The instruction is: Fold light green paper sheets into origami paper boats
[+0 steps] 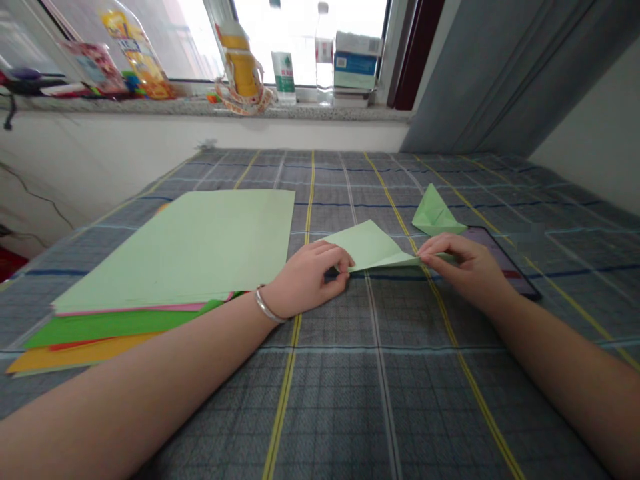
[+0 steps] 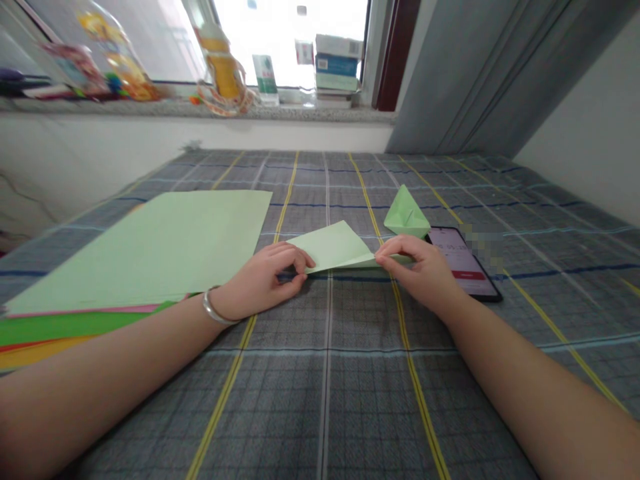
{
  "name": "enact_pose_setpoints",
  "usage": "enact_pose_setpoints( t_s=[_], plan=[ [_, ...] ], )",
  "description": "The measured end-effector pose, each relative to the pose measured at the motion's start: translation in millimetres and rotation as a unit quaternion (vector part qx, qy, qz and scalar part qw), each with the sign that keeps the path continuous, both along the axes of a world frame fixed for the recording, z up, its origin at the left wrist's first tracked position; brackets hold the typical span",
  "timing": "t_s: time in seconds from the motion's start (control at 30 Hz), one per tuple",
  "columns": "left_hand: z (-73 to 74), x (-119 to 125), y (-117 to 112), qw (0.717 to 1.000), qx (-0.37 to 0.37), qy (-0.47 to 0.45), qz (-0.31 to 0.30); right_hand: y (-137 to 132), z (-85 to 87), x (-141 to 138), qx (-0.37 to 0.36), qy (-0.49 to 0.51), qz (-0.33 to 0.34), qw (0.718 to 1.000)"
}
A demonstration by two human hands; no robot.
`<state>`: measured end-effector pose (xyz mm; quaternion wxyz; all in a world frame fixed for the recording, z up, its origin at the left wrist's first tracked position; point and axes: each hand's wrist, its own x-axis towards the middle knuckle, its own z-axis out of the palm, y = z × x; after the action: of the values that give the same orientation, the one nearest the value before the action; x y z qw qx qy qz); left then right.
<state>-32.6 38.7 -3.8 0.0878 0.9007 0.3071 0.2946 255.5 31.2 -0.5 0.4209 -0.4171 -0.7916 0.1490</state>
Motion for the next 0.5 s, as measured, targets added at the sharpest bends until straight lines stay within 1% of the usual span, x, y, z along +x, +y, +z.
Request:
enact_pose_setpoints(
  t_s=[0.07,0.17,0.23,0.3,0.37,0.5],
  plan=[
    [-1.1,2,-1,0.999,0.008,0.031,0.010,-6,2.4,-8,0.003,-0.003,0.021,1.000],
    [-4.1,4,-1,0.994,0.035,0.099,-0.006,-17,7.0,-24,-0.003,-0.036,0.093,0.995],
    [-6.2,4,0,0.993,0.040,0.114,-0.015,-24,9.0,-33,0.000,-0.044,0.116,0.992],
    [-7.7,4,1,0.994,0.036,0.107,-0.005,-28,9.7,-38,0.004,-0.043,0.119,0.992],
    [-8.4,3,2,0.995,0.036,0.096,0.006,-28,9.2,-39,0.010,-0.028,0.108,0.994],
    [-8.8,2,4,0.995,0.029,0.094,0.036,-26,7.2,-33,0.019,0.026,0.056,0.998]
  ],
)
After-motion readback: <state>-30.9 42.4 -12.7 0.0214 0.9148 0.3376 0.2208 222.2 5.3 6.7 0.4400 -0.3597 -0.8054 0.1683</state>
